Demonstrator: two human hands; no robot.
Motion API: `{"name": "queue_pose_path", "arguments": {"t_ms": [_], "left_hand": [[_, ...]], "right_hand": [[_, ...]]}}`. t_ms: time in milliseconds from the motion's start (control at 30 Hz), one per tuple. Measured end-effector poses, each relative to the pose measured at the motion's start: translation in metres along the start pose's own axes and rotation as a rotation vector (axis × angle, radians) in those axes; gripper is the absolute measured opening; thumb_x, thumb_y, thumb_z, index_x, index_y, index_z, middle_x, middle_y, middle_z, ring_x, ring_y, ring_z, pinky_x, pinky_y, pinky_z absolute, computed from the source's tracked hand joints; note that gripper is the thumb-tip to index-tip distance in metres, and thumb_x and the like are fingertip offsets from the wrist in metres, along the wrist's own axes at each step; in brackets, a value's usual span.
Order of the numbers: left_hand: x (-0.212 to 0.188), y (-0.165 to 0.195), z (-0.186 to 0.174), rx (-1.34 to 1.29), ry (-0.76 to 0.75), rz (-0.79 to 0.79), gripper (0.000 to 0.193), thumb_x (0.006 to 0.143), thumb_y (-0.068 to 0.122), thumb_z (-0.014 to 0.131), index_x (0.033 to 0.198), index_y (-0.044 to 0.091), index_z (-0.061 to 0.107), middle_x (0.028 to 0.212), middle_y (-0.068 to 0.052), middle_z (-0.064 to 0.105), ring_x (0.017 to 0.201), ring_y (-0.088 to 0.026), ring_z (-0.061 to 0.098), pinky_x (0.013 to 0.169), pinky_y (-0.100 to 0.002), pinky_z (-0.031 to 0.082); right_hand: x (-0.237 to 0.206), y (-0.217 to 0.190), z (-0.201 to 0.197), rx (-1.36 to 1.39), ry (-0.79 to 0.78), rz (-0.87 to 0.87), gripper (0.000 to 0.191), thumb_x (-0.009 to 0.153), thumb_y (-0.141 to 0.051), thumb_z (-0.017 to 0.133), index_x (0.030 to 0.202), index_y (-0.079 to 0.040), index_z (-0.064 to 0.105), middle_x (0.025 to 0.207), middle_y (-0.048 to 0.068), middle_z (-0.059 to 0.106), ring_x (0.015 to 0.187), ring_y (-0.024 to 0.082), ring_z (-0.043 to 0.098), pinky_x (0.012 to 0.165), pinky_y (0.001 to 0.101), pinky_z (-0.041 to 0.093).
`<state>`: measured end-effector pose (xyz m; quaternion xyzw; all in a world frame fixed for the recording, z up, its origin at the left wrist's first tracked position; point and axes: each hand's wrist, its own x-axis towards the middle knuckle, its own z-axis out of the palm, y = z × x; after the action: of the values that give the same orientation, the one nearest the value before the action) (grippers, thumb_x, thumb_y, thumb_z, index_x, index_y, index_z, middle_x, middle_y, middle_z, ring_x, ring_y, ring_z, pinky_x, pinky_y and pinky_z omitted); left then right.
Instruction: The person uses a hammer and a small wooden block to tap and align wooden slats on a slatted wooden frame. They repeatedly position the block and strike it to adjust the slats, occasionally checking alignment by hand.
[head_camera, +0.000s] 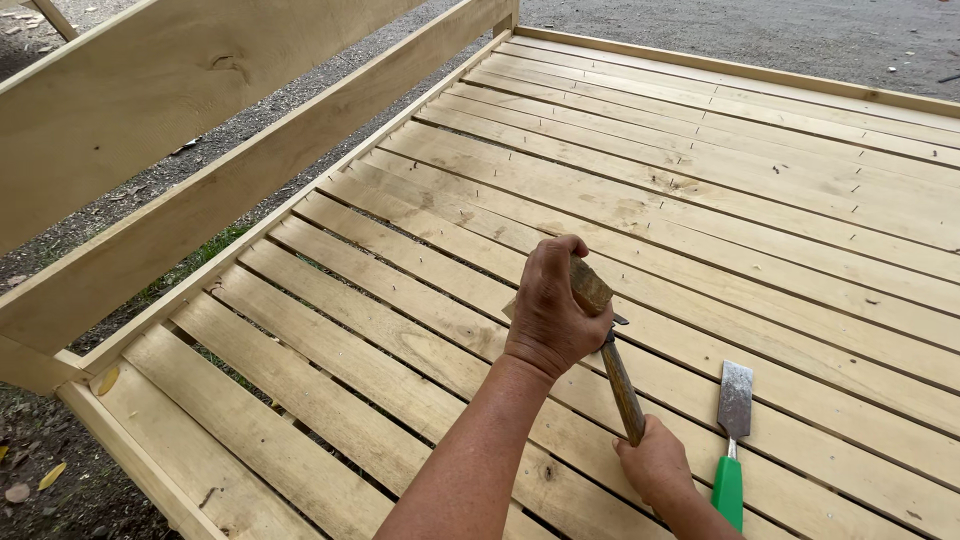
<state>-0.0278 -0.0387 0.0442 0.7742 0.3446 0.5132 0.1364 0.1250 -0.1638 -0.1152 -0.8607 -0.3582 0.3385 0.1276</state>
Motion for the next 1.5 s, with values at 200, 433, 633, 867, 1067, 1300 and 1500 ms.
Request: {"name": "queue_pose_path", "arguments": {"t_ms": [200,433,633,867,1067,1300,1500], "left_hand": [[-0.005,-0.010,-0.009,-0.035,0.009,-0.130,0.071,0.073,0.011,0.084,0.124,0.013,0.036,0.115,-0.013,0.050,0.106,-0.027,0.058,0.089,-0.040,0.059],[0.006,-0.026,0.002,-0.125,0.180,-0.199,0.066,0.076,0.012,0.082,0.123,0.012,0.035,0.116,-0.013,0.050,0.105,-0.025,0.061,0.088,-0.039,0.060],[0.013,-0.021,0.018,-0.166,0.155,-0.252,0.068,0.075,0.013,0.082,0.124,0.012,0.036,0.116,-0.012,0.049,0.103,-0.025,0.062,0.088,-0.039,0.060],[0.033,-0.019,0.033,-0.155,0.057,-0.215,0.069,0.073,0.014,0.083,0.123,0.013,0.036,0.113,-0.011,0.050,0.101,-0.024,0.061,0.085,-0.038,0.061],[0.042,-0.022,0.044,-0.152,-0.011,-0.225,0.068,0.073,0.014,0.082,0.123,0.015,0.037,0.111,-0.010,0.052,0.097,-0.023,0.062,0.083,-0.038,0.062],[0.058,-0.023,0.043,-0.145,-0.023,-0.237,0.067,0.073,0.012,0.080,0.125,0.017,0.038,0.115,-0.009,0.053,0.103,-0.024,0.064,0.084,-0.037,0.065],[0.065,0.002,0.035,-0.180,-0.054,-0.233,0.068,0.072,0.012,0.081,0.125,0.018,0.039,0.113,-0.008,0.055,0.098,-0.025,0.065,0.084,-0.039,0.062]], "right_hand": [[-0.014,-0.004,0.005,0.100,-0.065,0.129,0.031,0.096,-0.036,0.068,0.113,-0.012,0.059,0.078,0.013,0.069,0.058,0.025,0.067,0.058,0.0430,0.060],[-0.027,-0.003,0.003,0.259,0.036,0.240,0.033,0.094,-0.039,0.070,0.105,-0.009,0.062,0.069,0.013,0.066,0.047,0.027,0.061,0.049,0.0450,0.054],[-0.023,0.007,0.018,0.159,0.123,0.261,0.037,0.093,-0.045,0.070,0.104,-0.010,0.067,0.074,0.012,0.072,0.050,0.023,0.068,0.055,0.0404,0.058],[-0.025,0.021,0.029,0.196,0.106,0.349,0.043,0.089,-0.045,0.072,0.117,-0.013,0.068,0.092,0.015,0.076,0.082,0.034,0.078,0.080,0.0464,0.063],[-0.025,0.029,0.038,0.064,0.155,0.283,0.043,0.087,-0.045,0.074,0.116,-0.013,0.071,0.096,0.012,0.078,0.096,0.030,0.075,0.093,0.0422,0.058],[-0.027,0.028,0.041,0.026,0.046,0.392,0.038,0.093,-0.044,0.070,0.118,-0.016,0.068,0.093,0.011,0.079,0.094,0.026,0.077,0.093,0.0409,0.060],[-0.026,0.016,0.022,0.112,0.065,0.249,0.040,0.090,-0.045,0.075,0.108,-0.010,0.070,0.087,0.015,0.075,0.088,0.028,0.075,0.087,0.0411,0.058]]}}
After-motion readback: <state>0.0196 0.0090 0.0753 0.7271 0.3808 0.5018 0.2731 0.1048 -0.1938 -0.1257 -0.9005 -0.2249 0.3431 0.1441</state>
